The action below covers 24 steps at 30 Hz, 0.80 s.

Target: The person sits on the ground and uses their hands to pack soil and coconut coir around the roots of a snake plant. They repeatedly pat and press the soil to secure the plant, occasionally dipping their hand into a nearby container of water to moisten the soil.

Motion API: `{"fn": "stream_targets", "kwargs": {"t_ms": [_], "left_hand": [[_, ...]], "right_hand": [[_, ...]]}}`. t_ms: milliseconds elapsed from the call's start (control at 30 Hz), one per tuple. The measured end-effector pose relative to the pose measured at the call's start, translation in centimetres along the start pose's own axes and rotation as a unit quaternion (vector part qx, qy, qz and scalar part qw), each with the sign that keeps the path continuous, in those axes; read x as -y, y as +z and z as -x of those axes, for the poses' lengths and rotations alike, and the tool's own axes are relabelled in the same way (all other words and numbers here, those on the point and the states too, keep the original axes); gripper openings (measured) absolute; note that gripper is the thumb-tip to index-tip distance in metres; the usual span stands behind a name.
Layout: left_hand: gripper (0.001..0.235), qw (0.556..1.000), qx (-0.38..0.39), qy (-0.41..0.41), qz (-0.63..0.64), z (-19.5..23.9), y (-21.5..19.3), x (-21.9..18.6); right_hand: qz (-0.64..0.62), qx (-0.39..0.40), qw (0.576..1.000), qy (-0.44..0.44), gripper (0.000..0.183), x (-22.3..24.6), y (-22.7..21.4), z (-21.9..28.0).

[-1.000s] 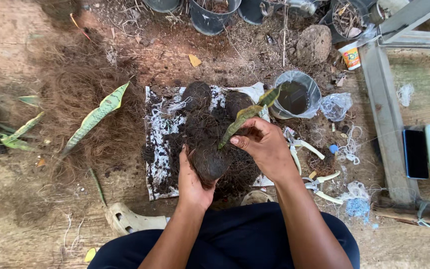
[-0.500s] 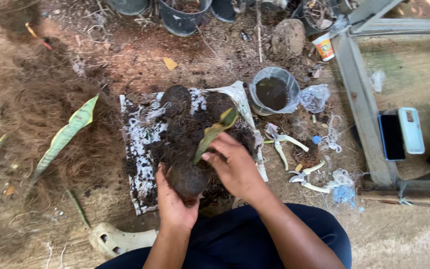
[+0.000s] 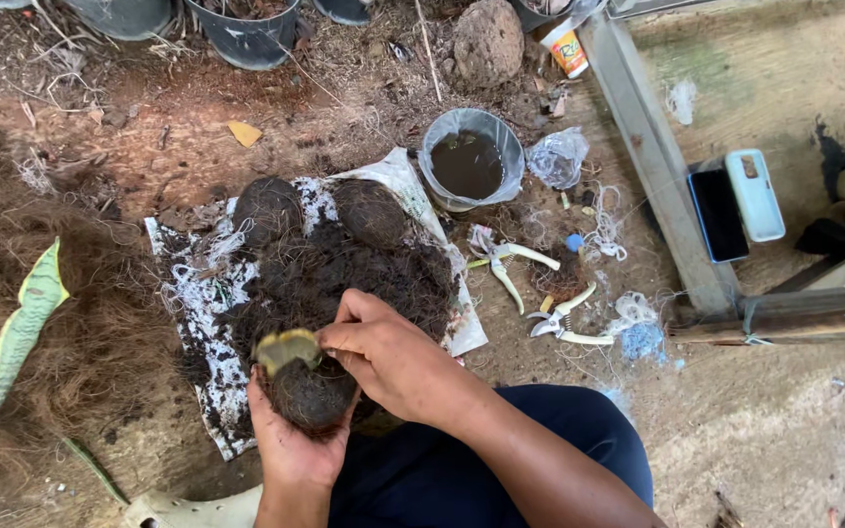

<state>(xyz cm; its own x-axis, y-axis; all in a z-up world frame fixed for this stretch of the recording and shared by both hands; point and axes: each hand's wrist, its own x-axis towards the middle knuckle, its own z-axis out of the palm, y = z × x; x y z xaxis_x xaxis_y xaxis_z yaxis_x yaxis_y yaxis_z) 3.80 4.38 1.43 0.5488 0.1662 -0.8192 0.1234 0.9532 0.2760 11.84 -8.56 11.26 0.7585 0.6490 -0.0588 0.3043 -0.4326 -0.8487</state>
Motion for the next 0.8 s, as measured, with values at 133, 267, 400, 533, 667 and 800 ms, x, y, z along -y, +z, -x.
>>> {"fn": "stream_targets", "kwargs": {"t_ms": [133,267,400,533,667,800], "left_hand": [[0.051,1.0,0.018,-0.011,0.012,-0.7,-0.6,-0.1],[0.052,0.999,0.046,0.003,0.018,-0.3,-0.3,-0.5],[0.052,0.999,0.048,0.012,0.018,0.7,0.9,-1.5],[0.054,0.999,0.045,0.018,0.022,1.5,1.5,-2.6],[0.055,0.998,0.054,0.024,0.029,1.7,1.4,-2.9],[0.05,0.995,0.065,0.074,0.03,1.2,0.6,-2.6]], "right_hand": [[-0.03,0.025,0.999,0.015,0.027,-0.4,0.2,-0.4],[-0.053,0.013,0.998,0.016,0.028,0.0,0.1,-0.6],[-0.061,0.003,0.998,0.023,0.035,0.8,0.0,-0.7],[-0.039,-0.016,0.999,0.006,0.043,1.5,0.6,-0.7],[-0.012,-0.028,1.0,0.005,0.045,1.6,1.6,0.0],[0.022,-0.066,0.996,-0.059,0.046,1.5,3.9,0.1]]}}
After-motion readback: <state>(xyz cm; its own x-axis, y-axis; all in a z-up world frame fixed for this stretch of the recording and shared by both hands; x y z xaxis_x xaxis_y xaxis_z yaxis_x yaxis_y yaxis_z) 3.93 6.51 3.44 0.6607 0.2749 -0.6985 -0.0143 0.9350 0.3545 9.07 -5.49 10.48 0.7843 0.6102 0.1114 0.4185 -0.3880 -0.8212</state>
